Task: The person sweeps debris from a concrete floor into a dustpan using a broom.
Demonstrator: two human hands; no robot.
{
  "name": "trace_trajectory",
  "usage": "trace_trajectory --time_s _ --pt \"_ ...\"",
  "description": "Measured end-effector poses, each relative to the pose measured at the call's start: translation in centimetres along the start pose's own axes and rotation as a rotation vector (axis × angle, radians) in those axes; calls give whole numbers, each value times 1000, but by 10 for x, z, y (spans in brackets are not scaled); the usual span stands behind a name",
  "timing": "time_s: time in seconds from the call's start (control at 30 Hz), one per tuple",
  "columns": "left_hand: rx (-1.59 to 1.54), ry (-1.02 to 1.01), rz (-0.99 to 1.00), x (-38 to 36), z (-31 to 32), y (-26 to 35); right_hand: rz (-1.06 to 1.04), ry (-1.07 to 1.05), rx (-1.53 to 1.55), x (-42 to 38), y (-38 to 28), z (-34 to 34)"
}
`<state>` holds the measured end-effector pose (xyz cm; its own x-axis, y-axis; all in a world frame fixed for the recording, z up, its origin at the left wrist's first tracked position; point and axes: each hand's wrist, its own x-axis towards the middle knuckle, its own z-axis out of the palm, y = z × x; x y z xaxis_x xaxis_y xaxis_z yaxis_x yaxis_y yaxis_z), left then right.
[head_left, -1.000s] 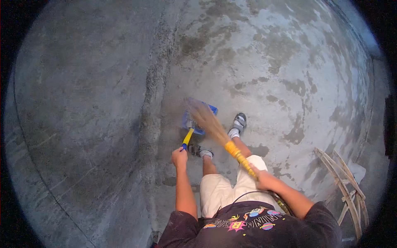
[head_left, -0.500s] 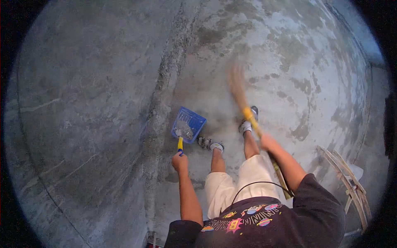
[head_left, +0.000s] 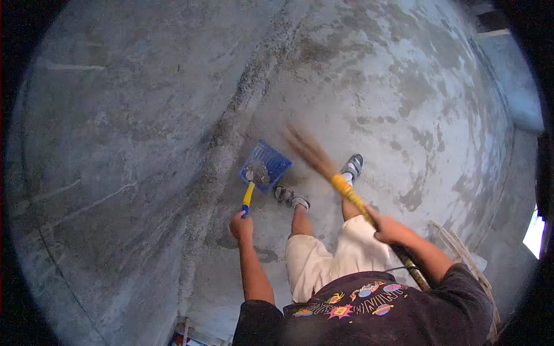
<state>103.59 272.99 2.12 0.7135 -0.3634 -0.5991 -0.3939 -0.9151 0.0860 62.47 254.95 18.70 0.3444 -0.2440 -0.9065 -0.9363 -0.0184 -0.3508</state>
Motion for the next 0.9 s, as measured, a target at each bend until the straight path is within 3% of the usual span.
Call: trace_trajectory --time_s 0.07,0.13,0.3,0.33,0.4,0.43,0.47,0.53,0.6,0.63,0.67,0.7,0.77,0.9 --pt "-94 -5 -98 -4 -5 -17 39 167 -17 5 -2 -33" --pt "-40 37 -56 -8 -4 -35 89 302 -21 35 9 -62" --pt "-19 92 -73 -6 -4 -54 0 639 -32 194 64 -106" --pt "-61 82 -203 -3 -10 -45 -12 634 -37 219 63 -102" --pt "-107 79 -338 7 -9 -53 63 466 86 263 55 -88" --pt "-30 58 -288 26 -2 -72 -11 495 -53 281 57 -58" --pt "66 24 -237 39 3 -93 16 392 -48 283 45 -28" --pt "114 25 -199 52 11 -111 17 203 -173 255 8 26" --pt "121 40 -157 79 28 -115 -191 166 -283 232 5 83" --pt "125 35 -196 92 38 -122 -71 -82 -489 180 -47 64" --pt "130 28 -234 101 42 -122 -114 -130 -285 145 -67 63" --pt "122 30 -233 103 35 -109 -133 -192 -329 147 -59 88" --pt "-212 33 -488 96 7 -72 -203 -276 -405 145 -41 132" --pt "8 104 -351 100 7 -65 -220 -389 -410 89 -31 121"
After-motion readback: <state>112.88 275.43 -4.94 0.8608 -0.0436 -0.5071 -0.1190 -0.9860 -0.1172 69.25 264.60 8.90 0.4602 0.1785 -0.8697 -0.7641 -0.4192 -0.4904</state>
